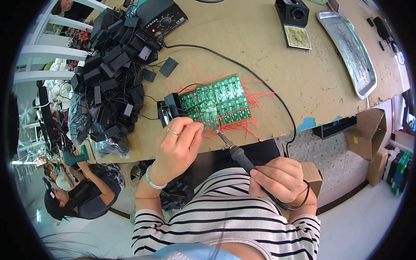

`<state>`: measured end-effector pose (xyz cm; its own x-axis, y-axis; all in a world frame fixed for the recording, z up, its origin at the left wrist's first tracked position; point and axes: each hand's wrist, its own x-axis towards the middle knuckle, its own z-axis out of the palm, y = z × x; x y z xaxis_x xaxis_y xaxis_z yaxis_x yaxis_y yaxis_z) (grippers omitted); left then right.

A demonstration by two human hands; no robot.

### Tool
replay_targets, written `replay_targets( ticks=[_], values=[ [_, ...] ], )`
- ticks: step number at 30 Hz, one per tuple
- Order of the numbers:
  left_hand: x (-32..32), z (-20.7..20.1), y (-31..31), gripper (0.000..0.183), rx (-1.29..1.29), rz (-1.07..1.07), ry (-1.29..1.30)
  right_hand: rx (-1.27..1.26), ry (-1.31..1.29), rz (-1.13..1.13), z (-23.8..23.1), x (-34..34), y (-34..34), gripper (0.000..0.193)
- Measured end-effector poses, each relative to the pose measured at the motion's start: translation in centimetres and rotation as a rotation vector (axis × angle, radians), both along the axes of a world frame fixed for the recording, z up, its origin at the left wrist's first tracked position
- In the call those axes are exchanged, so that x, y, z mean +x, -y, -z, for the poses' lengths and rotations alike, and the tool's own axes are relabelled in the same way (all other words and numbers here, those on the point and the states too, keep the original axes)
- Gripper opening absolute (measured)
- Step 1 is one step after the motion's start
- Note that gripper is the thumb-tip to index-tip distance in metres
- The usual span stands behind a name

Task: Soldering electronic components onto a printed circuit board.

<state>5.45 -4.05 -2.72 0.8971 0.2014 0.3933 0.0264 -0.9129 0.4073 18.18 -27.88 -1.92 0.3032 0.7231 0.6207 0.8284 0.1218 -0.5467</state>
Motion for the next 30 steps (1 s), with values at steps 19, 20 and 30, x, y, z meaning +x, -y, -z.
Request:
replay_targets(
  ticks=[19, 20, 30],
  values=[
    [0.4, -0.5, 0.5, 0.019, 0.128, -0.003, -0.061, 0.004, 0.152, -0.100, 0.4, 0.2, -0.1, 0.017],
    [0.4, -0.6, 0.5, 0.020, 0.130, 0.000, -0.057, 0.004, 0.154, -0.099, 0.4, 0.2, 0.0, 0.017],
    [0.6, -0.4, 0.5, 0.019, 0.142, 0.008, -0.074, 0.029, 0.095, 0.048, -0.1, 0.1, 1.2, 0.019]
  ],
)
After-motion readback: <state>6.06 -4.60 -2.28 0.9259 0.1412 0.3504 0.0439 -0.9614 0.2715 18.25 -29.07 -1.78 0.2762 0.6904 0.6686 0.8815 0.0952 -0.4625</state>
